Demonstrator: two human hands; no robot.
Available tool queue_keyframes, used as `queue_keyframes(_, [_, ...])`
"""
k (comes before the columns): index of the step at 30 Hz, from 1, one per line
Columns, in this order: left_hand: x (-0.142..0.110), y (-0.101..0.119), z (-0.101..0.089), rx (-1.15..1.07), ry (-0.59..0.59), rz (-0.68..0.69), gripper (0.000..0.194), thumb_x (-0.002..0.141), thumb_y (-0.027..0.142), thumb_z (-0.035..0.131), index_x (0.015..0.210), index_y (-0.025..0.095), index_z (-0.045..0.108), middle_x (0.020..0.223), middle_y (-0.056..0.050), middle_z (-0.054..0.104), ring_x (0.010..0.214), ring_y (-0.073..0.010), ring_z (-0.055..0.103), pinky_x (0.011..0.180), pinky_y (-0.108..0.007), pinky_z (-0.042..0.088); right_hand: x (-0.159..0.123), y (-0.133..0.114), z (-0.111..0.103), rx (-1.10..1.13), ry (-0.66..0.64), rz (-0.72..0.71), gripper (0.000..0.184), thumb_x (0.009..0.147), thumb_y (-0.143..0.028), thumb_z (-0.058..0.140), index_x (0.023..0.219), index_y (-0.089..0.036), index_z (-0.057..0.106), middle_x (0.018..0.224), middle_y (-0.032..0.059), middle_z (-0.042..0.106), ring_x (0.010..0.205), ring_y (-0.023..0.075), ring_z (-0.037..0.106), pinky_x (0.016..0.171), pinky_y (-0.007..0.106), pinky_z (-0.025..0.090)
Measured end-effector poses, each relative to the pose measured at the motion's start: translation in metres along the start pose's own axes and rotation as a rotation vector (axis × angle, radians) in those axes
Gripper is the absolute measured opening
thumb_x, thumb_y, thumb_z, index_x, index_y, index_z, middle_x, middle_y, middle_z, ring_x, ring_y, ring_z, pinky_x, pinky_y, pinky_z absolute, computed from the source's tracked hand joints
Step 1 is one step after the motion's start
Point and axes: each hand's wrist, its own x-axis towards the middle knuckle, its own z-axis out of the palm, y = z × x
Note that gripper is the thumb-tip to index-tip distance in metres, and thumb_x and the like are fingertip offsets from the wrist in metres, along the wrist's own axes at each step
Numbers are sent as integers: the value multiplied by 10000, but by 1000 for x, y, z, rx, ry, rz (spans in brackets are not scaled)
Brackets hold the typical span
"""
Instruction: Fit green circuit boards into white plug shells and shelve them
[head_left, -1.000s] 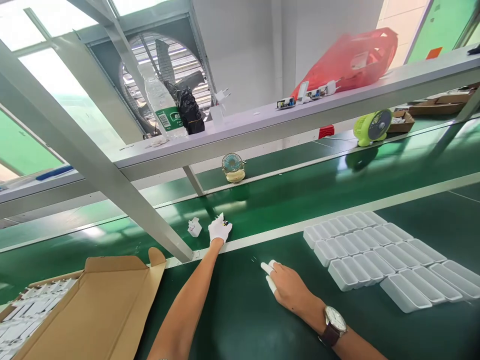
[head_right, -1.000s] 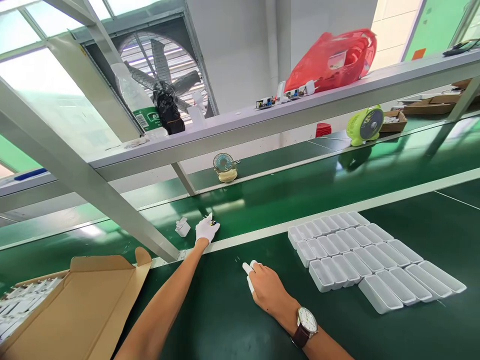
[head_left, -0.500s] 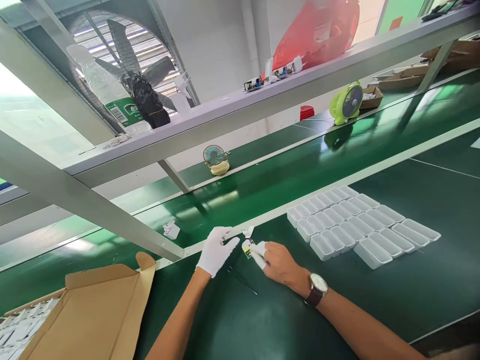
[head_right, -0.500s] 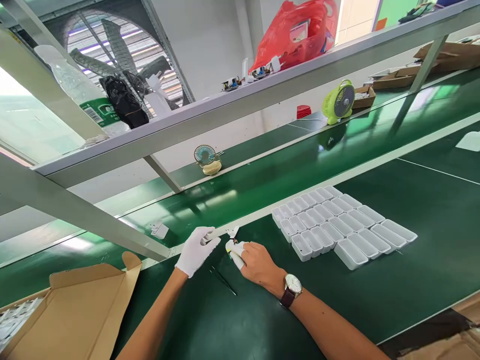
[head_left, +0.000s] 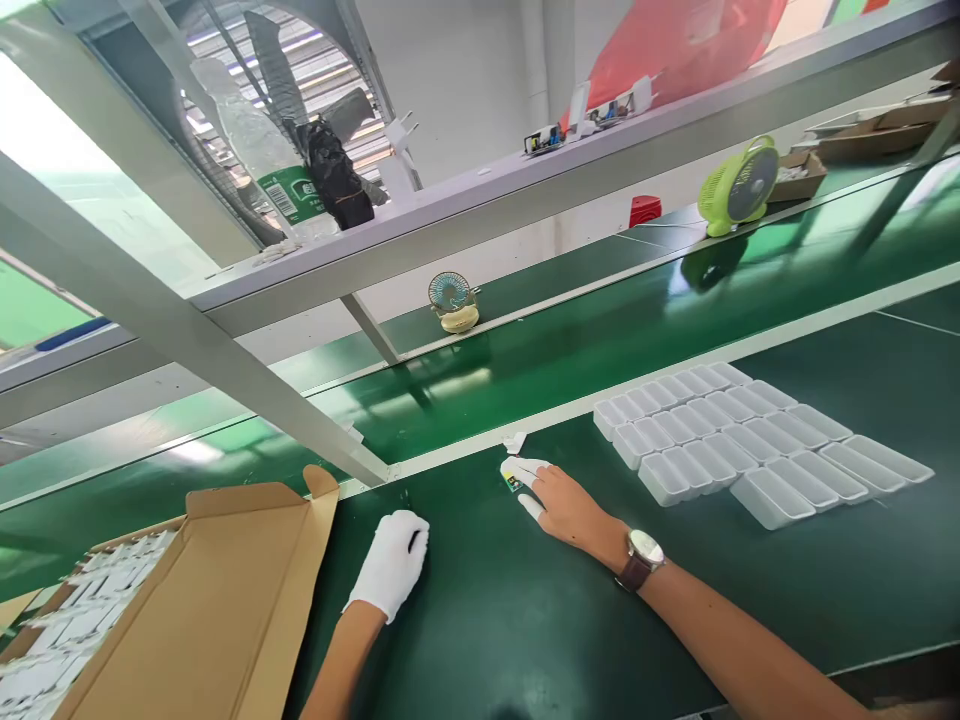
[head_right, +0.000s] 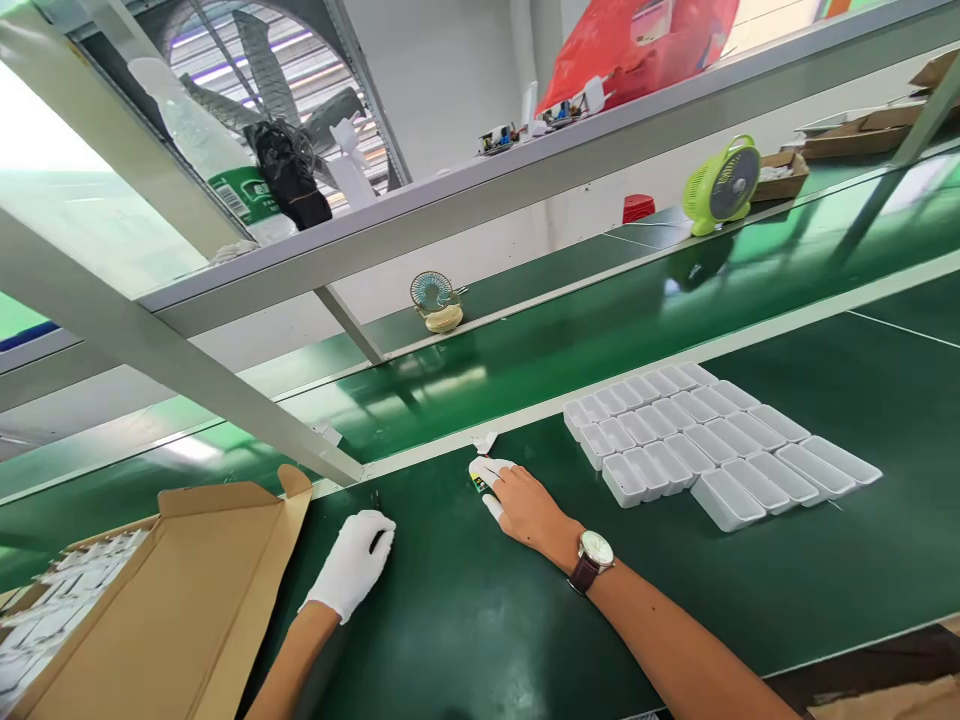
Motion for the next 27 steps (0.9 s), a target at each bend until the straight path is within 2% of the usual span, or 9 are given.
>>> queue_keyframes(2, [-15,-39,-5,66,84,-93,293,932,121,422,974,206,699,1053,-79,688,994,-259,598,946,-431,490,0,2,4,23,20,-14,466,989,-174,480,1451,-226,520,1374,131,616,1282,315,570,1084,541,478])
queue_keyframes(4, [-30,-67,-8,131,130,-198,358,888,39,398,971,199,708,1048,-77,701,969,-258,596,930,-416,492,-1,4,9,37,28,-23,499,983,-173,486,1477,-245,493,1388,128,605,1304,323,556,1087,550,480])
queue_keyframes(6, [-42,-82,-8,170,158,-284,398,846,-11,393,962,192,715,1048,-78,708,977,-262,591,931,-404,490,-1,5,13,35,17,-38,522,987,-178,482,1506,-234,456,1414,135,586,1335,329,531,1101,559,471])
queue_keyframes(8, [-47,-88,-7,180,178,-335,421,817,-38,392,958,188,718,1050,-81,711,1004,-266,584,934,-391,491,-1,6,15,28,14,-61,533,996,-182,469,1526,-229,425,1429,134,576,1352,324,516,1112,560,464])
queue_keyframes(16, [-35,-82,-9,183,189,-419,388,808,6,427,907,218,738,1062,-90,707,1019,-296,588,851,-389,498,0,-3,5,19,47,-113,432,1019,-177,456,1439,-247,527,1337,107,645,1202,285,614,1026,509,521])
queue_keyframes(21, [-34,-75,-19,211,164,-422,343,799,66,484,890,245,762,1031,-85,721,1030,-299,621,839,-391,503,-1,3,0,-31,146,-69,441,998,-142,451,1415,-234,563,1055,98,727,1004,268,667,903,459,560])
queue_keyframes(24, [-30,-60,-26,271,199,-363,291,832,130,501,857,241,769,1032,-76,742,1074,-333,609,875,-437,497,2,12,-1,-72,175,-56,490,961,-85,442,1426,-198,548,1221,125,693,1191,295,603,1023,507,493])
queue_keyframes(27, [-18,-28,-22,165,221,-211,249,893,210,511,897,230,759,1046,-65,746,1089,-297,618,978,-438,481,4,18,0,-148,124,-63,578,924,-39,433,1488,-155,467,1446,144,567,1413,325,431,1167,568,346])
